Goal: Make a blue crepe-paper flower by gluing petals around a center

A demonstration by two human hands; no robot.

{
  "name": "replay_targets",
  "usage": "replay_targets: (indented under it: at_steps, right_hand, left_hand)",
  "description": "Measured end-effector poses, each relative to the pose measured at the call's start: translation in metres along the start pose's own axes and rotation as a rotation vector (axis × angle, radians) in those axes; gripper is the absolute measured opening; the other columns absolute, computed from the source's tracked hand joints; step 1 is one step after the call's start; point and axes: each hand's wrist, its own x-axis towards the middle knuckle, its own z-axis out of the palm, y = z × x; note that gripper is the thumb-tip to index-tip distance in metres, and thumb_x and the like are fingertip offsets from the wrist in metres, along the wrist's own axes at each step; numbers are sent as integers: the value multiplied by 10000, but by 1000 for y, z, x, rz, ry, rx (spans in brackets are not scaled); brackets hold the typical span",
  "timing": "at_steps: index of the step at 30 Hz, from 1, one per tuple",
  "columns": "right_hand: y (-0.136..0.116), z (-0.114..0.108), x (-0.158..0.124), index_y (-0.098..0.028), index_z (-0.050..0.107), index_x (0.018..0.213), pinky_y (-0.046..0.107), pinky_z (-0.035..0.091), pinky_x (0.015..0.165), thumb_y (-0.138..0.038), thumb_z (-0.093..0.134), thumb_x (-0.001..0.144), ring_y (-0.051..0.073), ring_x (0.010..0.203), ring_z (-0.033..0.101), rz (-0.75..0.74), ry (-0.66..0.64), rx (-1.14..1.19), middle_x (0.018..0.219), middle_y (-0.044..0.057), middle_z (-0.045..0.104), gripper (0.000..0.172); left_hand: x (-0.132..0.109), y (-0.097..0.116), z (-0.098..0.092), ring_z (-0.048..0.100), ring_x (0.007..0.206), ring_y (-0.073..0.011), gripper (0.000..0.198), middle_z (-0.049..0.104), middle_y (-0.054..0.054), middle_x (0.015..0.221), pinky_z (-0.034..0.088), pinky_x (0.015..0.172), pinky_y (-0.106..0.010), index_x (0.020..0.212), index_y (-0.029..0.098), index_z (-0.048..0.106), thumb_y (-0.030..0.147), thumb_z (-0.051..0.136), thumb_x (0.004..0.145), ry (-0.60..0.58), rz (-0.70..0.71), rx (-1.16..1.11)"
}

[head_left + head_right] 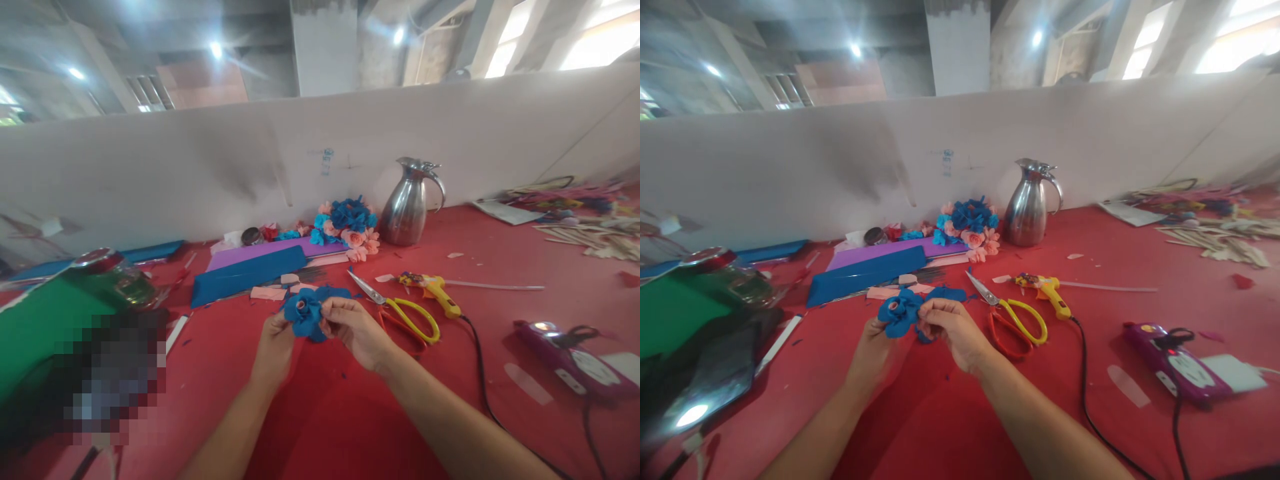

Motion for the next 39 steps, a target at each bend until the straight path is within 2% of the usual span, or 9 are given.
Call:
replay_targets:
  at_steps: [9, 13, 17, 21, 24, 28, 31, 35, 39]
  right_hand:
    - [-2, 0, 1, -181, 587, 582, 242, 287, 519, -357, 724, 677, 88, 495, 419, -32, 48, 8, 533, -35, 528, 243]
    - [0, 1, 2, -184, 577, 552, 254, 286, 525, -387, 686, 717, 102, 509, 422, -30, 68, 27, 537, -23, 530, 284]
    - [1, -2, 5, -187, 595, 550, 259, 275, 519, -430, 683, 696, 109, 524, 406, -31, 231, -37, 555, -11, 526, 297]
    - [4, -2, 7, -194, 539, 514, 260, 262, 492, -405, 663, 665, 108, 502, 367, -46, 414, -76, 520, -21, 480, 287]
    - [5, 2, 2, -200, 491, 516, 259, 299, 497, -369, 592, 716, 114, 514, 390, -221, 468, -248, 524, -23, 464, 281]
    - [6, 8, -7, -199, 554, 711, 263, 387, 570, -271, 583, 786, 135, 613, 475, -611, 469, -738, 665, -11, 532, 108]
    - [9, 6, -9, -210, 586, 867, 306, 445, 694, -228, 648, 770, 173, 764, 539, -824, 469, -1064, 814, 21, 598, 116]
    - [13, -2, -6, -228, 621, 948, 354, 452, 771, -228, 628, 825, 204, 856, 568, -906, 444, -1308, 911, 47, 654, 124]
    - [13, -6, -6, -219, 651, 919, 343, 438, 750, -175, 581, 873, 183, 804, 577, -994, 409, -1409, 852, 31, 692, 95]
  left_hand:
    - [-1, -3, -2, 495, 623, -127, 153, 585, 7, 618, 465, 646, -263, 558, 176, 659, 250, 741, 664, -31, 21, 27]
    - [0, -4, -2, 542, 654, -143, 134, 620, 5, 626, 471, 690, -277, 606, 177, 690, 264, 717, 703, -27, 23, 47]
    - [1, -6, -5, 604, 790, -179, 113, 706, -11, 787, 468, 813, -313, 814, 195, 744, 267, 689, 746, 33, 38, 147]
    - [0, -8, -8, 625, 840, -197, 170, 728, -26, 843, 470, 822, -310, 868, 200, 749, 306, 681, 754, 124, 73, 332]
    - [1, -9, -8, 641, 814, -204, 222, 735, -43, 841, 483, 781, -303, 878, 191, 749, 349, 692, 733, 211, 87, 443]
    - [0, -7, -4, 644, 754, -208, 251, 743, -62, 824, 493, 723, -304, 855, 173, 749, 374, 690, 716, 341, 79, 566]
    - [-3, -2, 0, 642, 730, -208, 199, 741, -51, 796, 494, 715, -311, 792, 190, 750, 360, 673, 723, 336, 148, 671]
    - [-7, 0, 3, 645, 724, -199, 164, 737, -37, 800, 497, 729, -317, 819, 217, 754, 324, 646, 755, 264, 246, 737]
    - [-8, -5, 2, 642, 716, -197, 174, 731, -34, 772, 493, 718, -310, 811, 221, 756, 352, 651, 765, 238, 269, 784]
